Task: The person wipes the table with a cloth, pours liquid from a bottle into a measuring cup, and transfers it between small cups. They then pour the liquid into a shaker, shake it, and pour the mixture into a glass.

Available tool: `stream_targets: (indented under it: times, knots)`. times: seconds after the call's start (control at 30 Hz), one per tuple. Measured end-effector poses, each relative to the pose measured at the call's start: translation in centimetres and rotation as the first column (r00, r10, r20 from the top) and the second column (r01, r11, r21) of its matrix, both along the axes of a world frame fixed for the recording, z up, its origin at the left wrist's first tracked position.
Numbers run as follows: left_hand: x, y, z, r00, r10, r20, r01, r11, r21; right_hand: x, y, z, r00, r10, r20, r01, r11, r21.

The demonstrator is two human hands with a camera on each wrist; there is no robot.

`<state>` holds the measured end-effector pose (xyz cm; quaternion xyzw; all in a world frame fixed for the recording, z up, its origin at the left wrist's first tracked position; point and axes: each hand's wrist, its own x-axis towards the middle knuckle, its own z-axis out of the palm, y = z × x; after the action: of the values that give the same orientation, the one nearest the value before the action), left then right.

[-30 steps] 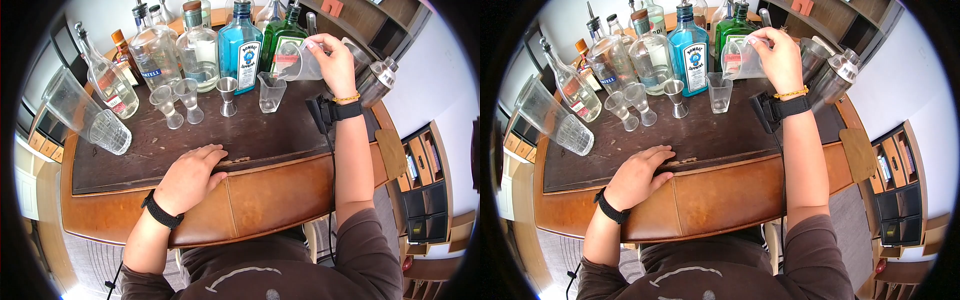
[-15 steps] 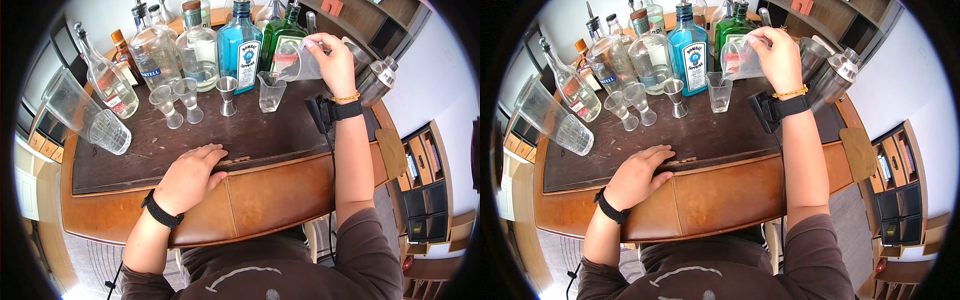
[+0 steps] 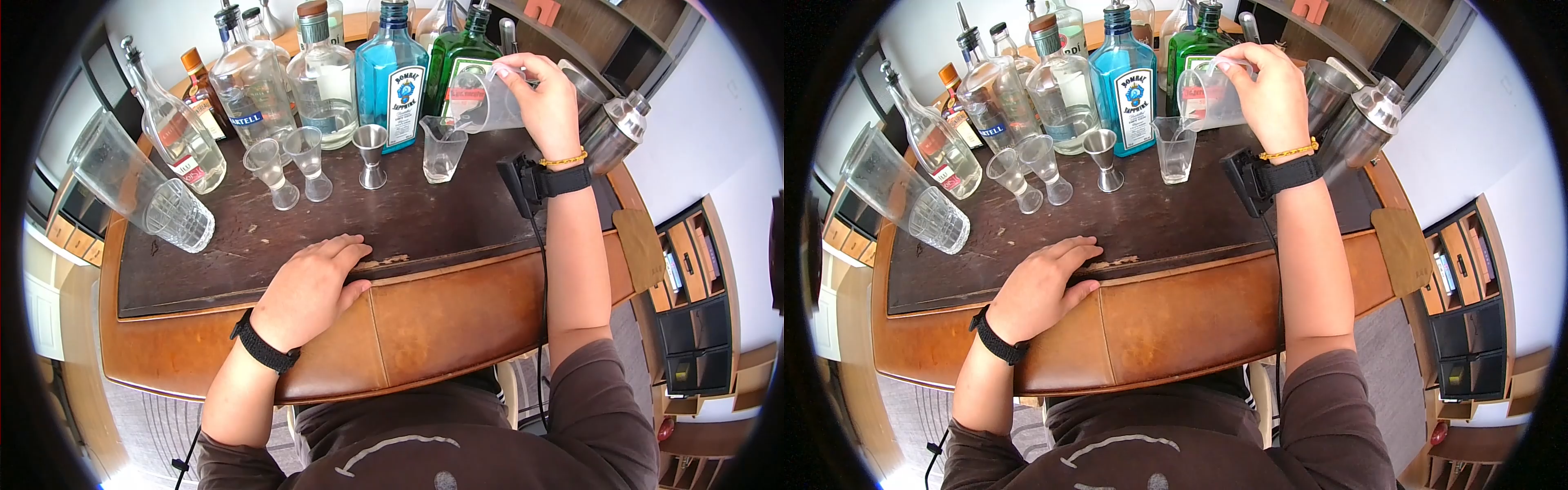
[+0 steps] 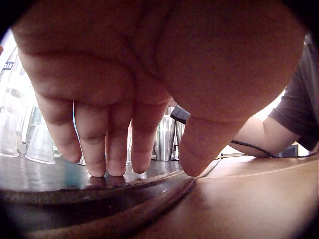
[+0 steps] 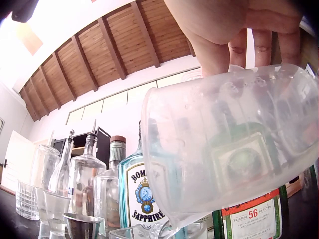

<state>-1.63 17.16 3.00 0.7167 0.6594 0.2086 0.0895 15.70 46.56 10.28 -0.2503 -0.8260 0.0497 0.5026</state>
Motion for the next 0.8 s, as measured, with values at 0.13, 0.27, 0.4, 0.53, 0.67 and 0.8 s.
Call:
stream_targets:
  times: [0.13,0.27,0.4,0.53,0.67,0.8]
  knots:
    - [0.1,0.0,0.1,1.000,0.001,0.004,-0.001,1.000,-0.010,0.0,-0.2,0.1,1.000,-0.010,0.013,0.010,1.000,0.006]
    - [0.1,0.0,0.1,1.000,0.005,0.003,-0.005,1.000,-0.001,-0.1,-0.4,0.1,1.000,-0.006,0.011,0.006,1.000,0.026]
    - [0.1,0.0,0.2,1.000,0.005,0.016,-0.005,1.000,-0.005,-0.2,-0.7,0.1,0.999,-0.025,0.020,0.024,0.999,0.034]
    - [0.1,0.0,0.2,1.000,0.001,0.004,-0.001,1.000,-0.014,-0.2,-0.7,0.1,0.999,-0.014,0.034,0.012,0.998,0.062]
    - [0.0,0.0,0.1,1.000,-0.002,0.004,0.002,1.000,-0.020,-0.3,-1.1,0.4,0.996,-0.028,0.085,0.024,0.999,0.047]
    - [0.0,0.0,0.1,1.000,0.003,0.006,-0.003,1.000,-0.008,-0.4,-1.2,0.3,0.996,-0.014,0.093,0.006,0.997,0.082]
